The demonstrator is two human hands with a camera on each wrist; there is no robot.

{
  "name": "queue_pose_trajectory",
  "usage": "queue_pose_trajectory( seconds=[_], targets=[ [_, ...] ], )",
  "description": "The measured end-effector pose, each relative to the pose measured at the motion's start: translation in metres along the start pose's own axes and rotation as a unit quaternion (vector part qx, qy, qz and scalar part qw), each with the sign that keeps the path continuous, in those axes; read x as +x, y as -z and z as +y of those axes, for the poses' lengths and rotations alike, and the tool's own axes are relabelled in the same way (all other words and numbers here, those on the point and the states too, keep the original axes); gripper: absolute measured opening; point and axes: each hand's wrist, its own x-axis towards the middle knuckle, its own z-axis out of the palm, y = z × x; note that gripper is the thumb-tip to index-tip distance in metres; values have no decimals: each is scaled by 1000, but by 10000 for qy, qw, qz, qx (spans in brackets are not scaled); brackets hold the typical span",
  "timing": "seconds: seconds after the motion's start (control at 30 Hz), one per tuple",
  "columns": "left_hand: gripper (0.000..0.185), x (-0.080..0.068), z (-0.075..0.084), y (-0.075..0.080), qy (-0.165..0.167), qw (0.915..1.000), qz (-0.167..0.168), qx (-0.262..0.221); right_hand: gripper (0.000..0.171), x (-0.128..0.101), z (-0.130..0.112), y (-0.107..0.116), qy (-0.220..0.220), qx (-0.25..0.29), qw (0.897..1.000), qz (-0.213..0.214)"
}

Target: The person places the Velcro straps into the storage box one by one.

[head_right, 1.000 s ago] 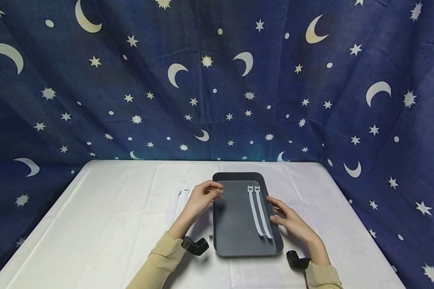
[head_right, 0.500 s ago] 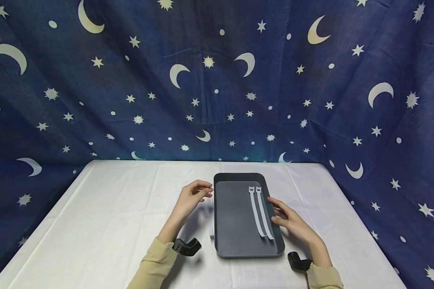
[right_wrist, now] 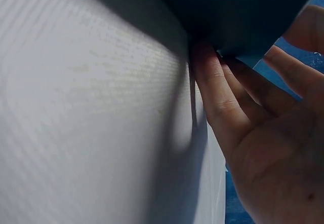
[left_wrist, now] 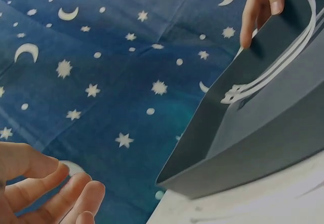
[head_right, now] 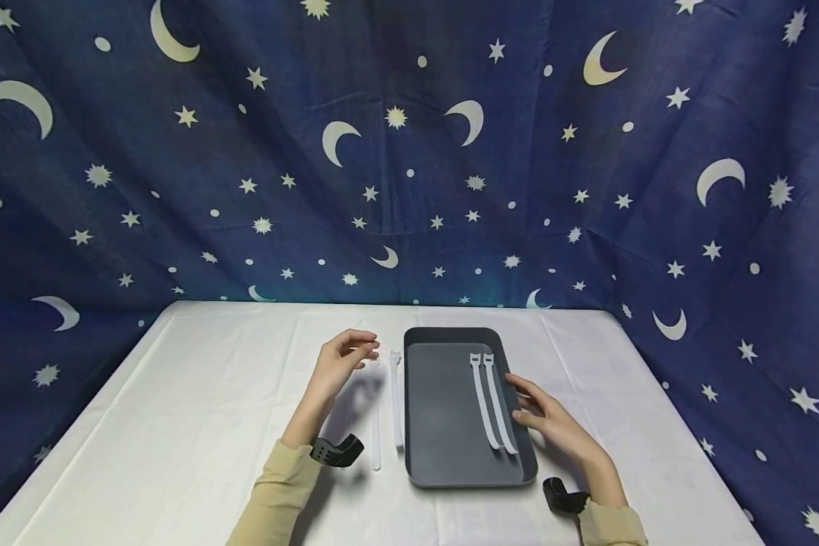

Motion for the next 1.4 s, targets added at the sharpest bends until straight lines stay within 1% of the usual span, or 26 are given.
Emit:
queue_pose_trajectory(
  seconds=[0.4,0.6,0.7,0.93,1.13,1.4],
  targets=[
    [20,11,-11,33,202,9974,668,184,62,1,2,0,48,-26,10000,37],
    [21,16,-19,44,306,9953,891,207,61,0,2,1,160,-43,9998,63],
    [21,19,-26,46,405,9942,969,221,61,1,3,0,190,1,9998,67],
    [21,22,-44,49,672,9917,1090,74,61,1,3,-1,203,57,9998,56],
    [20,22,-52,48,755,9894,1211,285,62,0,1,0,107,82,9999,5],
    [21,21,-60,48,894,9857,1324,540,61,0,1,-1,167,85,9998,21]
  ],
)
